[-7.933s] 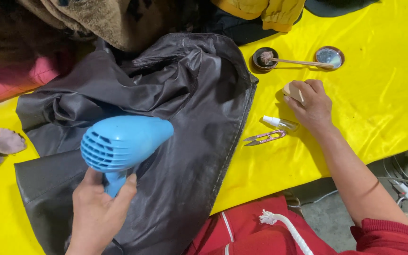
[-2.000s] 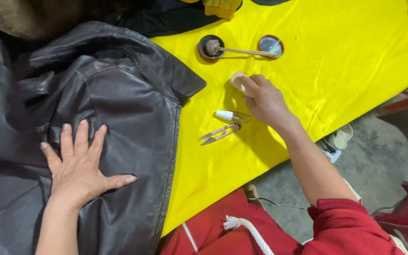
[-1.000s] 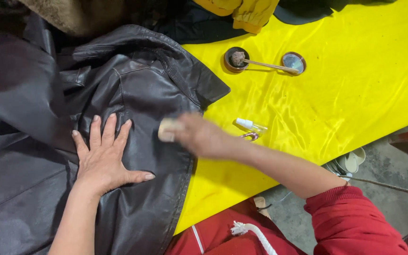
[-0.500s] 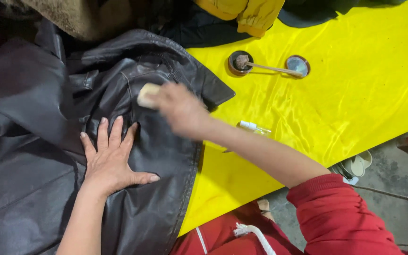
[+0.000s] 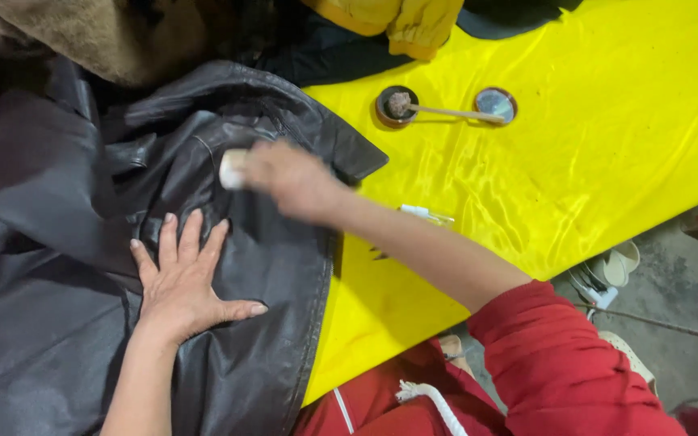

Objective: The person cleans a black leather jacket laid on a yellow surface. They use a brush to scrub the leather, apply a liquid from a spray bottle, and use a hairdryer to dry the surface. The person also uses a small brush and a cloth to wipe and smooth the jacket.

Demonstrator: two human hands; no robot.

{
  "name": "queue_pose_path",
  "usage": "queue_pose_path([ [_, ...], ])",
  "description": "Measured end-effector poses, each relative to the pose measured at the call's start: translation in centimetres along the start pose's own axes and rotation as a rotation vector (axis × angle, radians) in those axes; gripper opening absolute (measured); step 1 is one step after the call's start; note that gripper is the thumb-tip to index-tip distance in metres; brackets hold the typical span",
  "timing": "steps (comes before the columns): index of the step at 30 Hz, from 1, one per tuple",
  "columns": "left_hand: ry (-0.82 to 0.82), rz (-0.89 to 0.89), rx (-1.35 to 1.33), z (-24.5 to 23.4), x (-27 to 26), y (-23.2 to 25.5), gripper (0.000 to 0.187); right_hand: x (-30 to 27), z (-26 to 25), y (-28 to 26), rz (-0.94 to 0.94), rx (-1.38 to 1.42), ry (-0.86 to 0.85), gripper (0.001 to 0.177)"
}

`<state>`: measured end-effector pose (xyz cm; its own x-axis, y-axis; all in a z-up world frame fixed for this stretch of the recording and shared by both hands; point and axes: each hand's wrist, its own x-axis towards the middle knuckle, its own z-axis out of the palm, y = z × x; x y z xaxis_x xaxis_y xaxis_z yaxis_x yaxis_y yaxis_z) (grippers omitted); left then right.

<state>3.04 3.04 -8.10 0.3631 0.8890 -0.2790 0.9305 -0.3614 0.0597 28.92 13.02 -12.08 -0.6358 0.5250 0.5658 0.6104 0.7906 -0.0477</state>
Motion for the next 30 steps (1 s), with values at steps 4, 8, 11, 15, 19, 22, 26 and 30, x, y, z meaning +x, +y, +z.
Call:
queue_pose_path([
  [4, -0.015, 0.002, 0.017, 0.1, 0.1, 0.0, 0.146, -0.8, -10.6, 0.1, 0.47, -0.037, -0.049, 0.048],
  [8, -0.024, -0.025, 0.031, 0.2, 0.4, 0.0, 0.147, -5.6, -19.4, 0.4, 0.752, 0.229, -0.207, 0.048],
  [11, -0.01, -0.022, 0.022, 0.7, 0.3, -0.2, 0.148, -8.9, -20.1, 2.2, 0.913, 0.189, -0.407, 0.052],
  [15, 0.001, -0.023, 0.032, 0.8, 0.3, -0.2, 0.149, -7.6, -21.8, 2.7, 0.983, 0.156, -0.498, 0.051],
  [19, -0.004, -0.024, 0.027, 0.6, 0.4, -0.1, 0.149, -8.9, -19.1, 9.4, 0.769, -0.139, -0.219, 0.025],
  [22, -0.032, -0.036, 0.017, 0.3, 0.5, -0.1, 0.148, -6.9, -18.6, 9.6, 0.795, -0.303, -0.476, 0.039],
  [26, 0.001, -0.017, -0.007, 0.7, 0.2, -0.3, 0.149, -6.8, -18.0, 10.2, 0.771, -0.298, -0.518, 0.037],
  [30, 0.013, -0.005, -0.024, 0.4, 0.2, -0.1, 0.147, -5.9, -19.0, 9.7, 0.942, -0.069, -0.545, 0.04],
])
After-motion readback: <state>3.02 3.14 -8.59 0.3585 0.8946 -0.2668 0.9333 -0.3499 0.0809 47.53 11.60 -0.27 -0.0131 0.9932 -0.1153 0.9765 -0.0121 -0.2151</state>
